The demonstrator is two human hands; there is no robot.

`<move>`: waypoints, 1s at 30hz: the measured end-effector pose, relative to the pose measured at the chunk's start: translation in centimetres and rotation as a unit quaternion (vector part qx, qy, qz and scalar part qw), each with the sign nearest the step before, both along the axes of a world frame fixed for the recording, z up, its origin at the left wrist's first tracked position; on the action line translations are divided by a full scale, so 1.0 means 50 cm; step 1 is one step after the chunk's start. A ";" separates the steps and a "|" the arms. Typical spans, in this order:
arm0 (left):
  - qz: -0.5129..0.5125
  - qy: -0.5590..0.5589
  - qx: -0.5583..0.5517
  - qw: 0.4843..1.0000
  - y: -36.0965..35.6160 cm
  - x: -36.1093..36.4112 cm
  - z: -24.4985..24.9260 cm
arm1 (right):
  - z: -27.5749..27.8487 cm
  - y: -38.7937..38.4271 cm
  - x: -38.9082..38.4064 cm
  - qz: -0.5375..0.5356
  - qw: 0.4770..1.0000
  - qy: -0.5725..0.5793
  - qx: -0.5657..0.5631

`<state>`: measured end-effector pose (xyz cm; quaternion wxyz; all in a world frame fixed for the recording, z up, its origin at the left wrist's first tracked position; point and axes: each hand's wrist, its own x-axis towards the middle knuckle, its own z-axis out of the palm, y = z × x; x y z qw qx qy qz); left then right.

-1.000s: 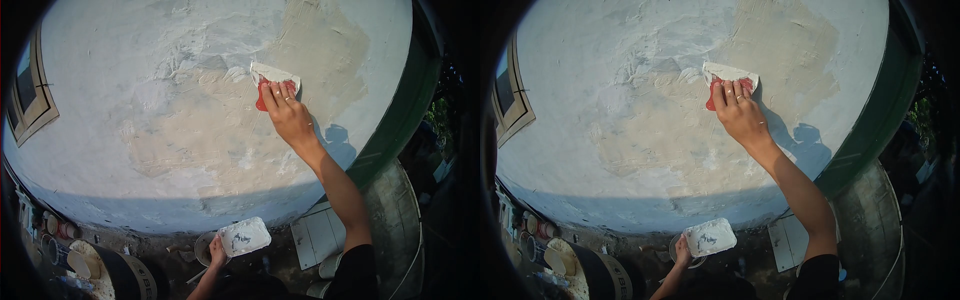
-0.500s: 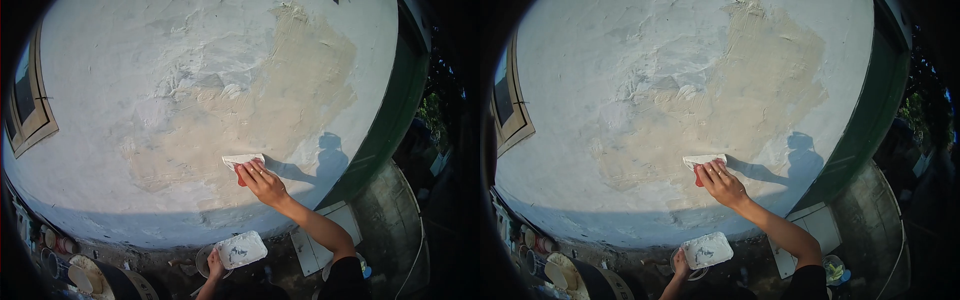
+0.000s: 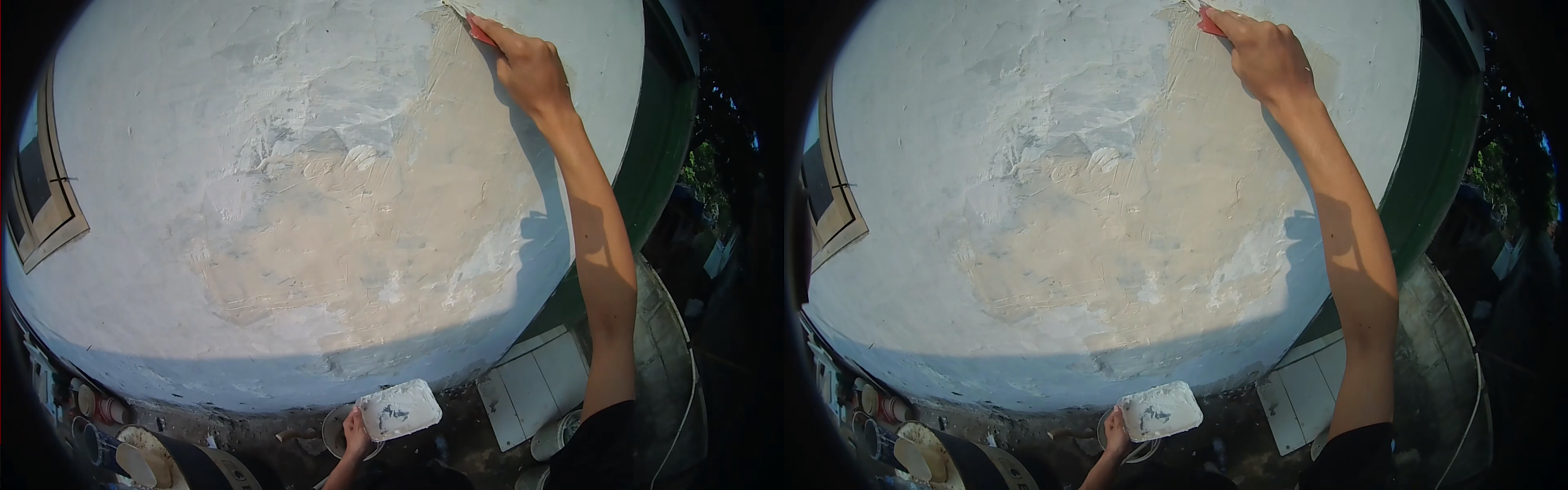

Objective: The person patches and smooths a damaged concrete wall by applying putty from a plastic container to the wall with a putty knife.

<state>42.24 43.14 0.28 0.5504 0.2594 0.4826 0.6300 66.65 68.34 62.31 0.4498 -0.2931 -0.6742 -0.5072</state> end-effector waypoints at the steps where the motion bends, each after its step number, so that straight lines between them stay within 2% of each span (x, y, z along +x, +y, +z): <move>1: -0.001 -0.001 -0.001 1.000 0.001 0.000 0.006 | -0.021 0.005 -0.007 0.000 1.000 -0.030 0.008; 4: -0.009 -0.019 0.000 1.000 0.012 0.004 0.008 | -0.128 0.001 -0.025 0.013 0.994 -0.107 -0.014; 8: -0.020 0.004 0.002 1.000 0.014 0.021 0.042 | -0.384 -0.042 -0.078 0.004 0.980 -0.173 -0.102; 13: -0.019 0.004 0.004 1.000 0.004 0.018 0.031 | -0.733 -0.065 -0.128 0.009 0.967 -0.171 -0.187; 15: -0.013 0.013 -0.003 1.000 -0.009 0.013 0.023 | -0.831 -0.083 -0.137 0.021 0.959 -0.172 -0.223; 17: -0.002 0.017 -0.011 1.000 -0.020 0.009 0.013 | -0.882 -0.094 -0.138 0.045 0.953 -0.177 -0.241; 21: 0.000 0.000 -0.013 1.000 -0.030 0.009 -0.003 | -0.864 -0.110 -0.105 0.087 0.950 -0.169 -0.248; 22: 0.002 -0.005 -0.012 1.000 -0.032 0.012 0.006 | -0.827 -0.120 -0.098 0.096 0.953 -0.155 -0.243; 24: 0.001 -0.011 -0.016 1.000 -0.037 0.023 0.021 | -0.720 -0.131 -0.085 0.117 0.956 -0.130 -0.236; 28: -0.011 -0.001 -0.016 1.000 -0.026 0.035 0.014 | -0.452 -0.113 -0.100 0.105 0.989 -0.053 -0.091; 30: -0.014 -0.002 -0.010 1.000 -0.027 0.045 0.021 | -0.366 -0.097 -0.121 0.094 0.993 -0.051 -0.052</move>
